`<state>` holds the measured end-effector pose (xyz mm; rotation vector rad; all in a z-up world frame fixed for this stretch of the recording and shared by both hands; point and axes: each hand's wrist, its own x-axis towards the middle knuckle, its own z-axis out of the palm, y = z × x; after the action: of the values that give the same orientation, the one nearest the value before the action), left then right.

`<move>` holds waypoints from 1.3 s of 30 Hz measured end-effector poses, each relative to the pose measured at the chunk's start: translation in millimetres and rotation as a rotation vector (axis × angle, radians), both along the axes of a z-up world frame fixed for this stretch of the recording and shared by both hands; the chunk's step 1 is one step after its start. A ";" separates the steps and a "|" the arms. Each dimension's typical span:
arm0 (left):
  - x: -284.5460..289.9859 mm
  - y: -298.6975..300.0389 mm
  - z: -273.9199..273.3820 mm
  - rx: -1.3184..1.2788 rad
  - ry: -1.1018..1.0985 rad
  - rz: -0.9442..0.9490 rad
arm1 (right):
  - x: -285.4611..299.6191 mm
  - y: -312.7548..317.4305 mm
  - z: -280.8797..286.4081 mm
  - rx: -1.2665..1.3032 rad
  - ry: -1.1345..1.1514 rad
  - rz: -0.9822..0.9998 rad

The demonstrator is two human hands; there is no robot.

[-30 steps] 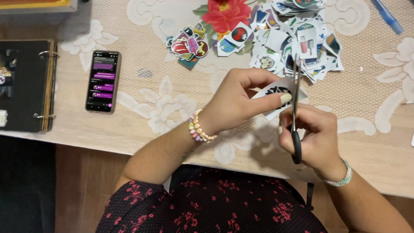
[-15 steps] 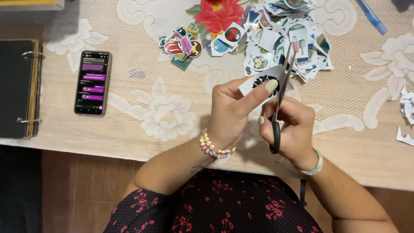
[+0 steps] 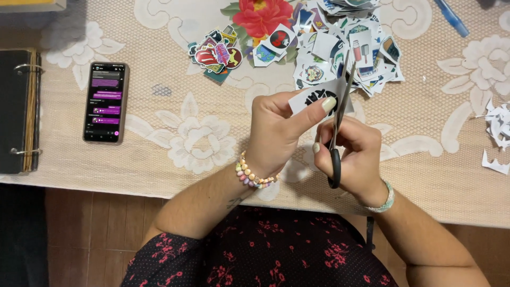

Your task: Trimming the excess white borders from various stickers using scissors on a table.

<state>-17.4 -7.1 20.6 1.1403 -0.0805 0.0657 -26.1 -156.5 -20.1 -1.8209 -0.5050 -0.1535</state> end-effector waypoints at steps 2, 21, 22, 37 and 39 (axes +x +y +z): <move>0.5 0.3 -1.4 0.011 -0.008 -0.026 | 1.4 -2.2 1.3 -0.013 0.004 -0.005; 29.9 3.6 -28.6 0.037 -0.109 -0.081 | 16.4 -6.6 -4.9 -0.009 0.078 0.003; 32.3 4.7 -31.3 0.044 -0.108 -0.066 | 19.0 -6.7 -10.7 -0.003 0.078 0.019; 36.5 8.4 -51.1 0.084 0.027 -0.032 | 22.8 -13.7 -47.6 -0.096 0.088 -0.029; 36.5 8.9 -51.3 0.047 0.028 -0.052 | 23.5 -15.8 -51.4 -0.104 0.099 -0.024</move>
<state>19.2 1.8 -30.7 1.1850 -0.0870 0.0011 -2.5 -172.3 -71.5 -1.9265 -0.4286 -0.0535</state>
